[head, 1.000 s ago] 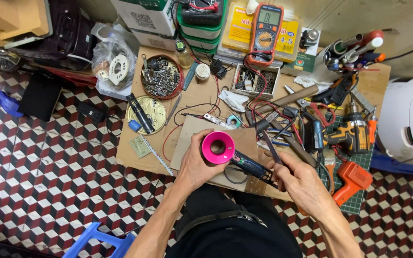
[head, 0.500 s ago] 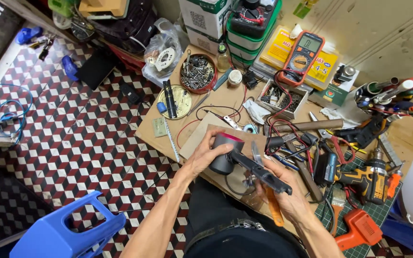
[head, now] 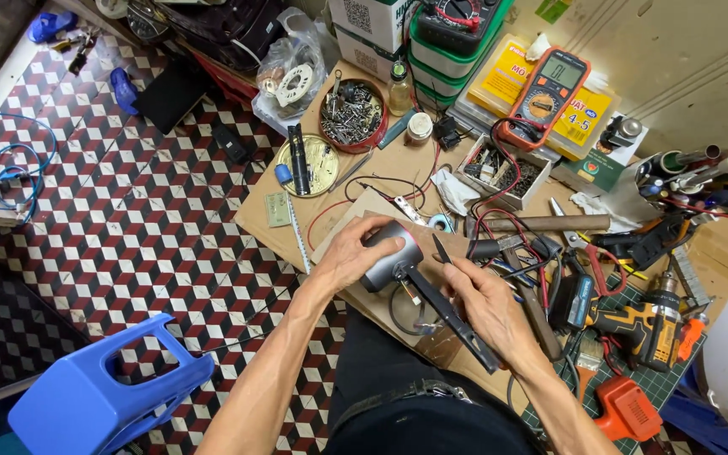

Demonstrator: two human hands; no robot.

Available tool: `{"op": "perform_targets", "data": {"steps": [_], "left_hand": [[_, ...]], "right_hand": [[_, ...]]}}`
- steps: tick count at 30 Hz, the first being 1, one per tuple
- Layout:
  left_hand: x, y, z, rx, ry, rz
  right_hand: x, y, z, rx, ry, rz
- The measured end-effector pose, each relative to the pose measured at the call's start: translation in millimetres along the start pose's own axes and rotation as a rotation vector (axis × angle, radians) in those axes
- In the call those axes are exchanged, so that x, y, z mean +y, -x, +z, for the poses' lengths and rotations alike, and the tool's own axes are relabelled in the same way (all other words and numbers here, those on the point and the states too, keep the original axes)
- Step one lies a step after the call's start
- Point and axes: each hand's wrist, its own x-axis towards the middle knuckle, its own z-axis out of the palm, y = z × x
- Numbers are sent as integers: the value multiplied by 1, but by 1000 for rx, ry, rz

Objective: The recorder is disassembling and testing a hairdryer at a workbench.

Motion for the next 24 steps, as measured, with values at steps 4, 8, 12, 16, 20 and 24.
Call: {"op": "perform_targets", "data": {"steps": [4,8,12,16,20,24], "left_hand": [[0,4,10,20,-60,118],[6,17,16,131,8,53],[7,30,27,366,-272,295],[3,47,19,268,-438,490],[15,54,-4,-68,-543,436],[32,53,-9,-118,-501,449]], "right_hand": [[-8,-9,26,-8,-285,34],[7,-8,35,43,-280,-75],[-27,9,18,-66,-270,174],[-32,8,21,-164,-527,182],[-40,5,25,-214,-735,216],[-29,-1,22,-165,-909,298]]}}
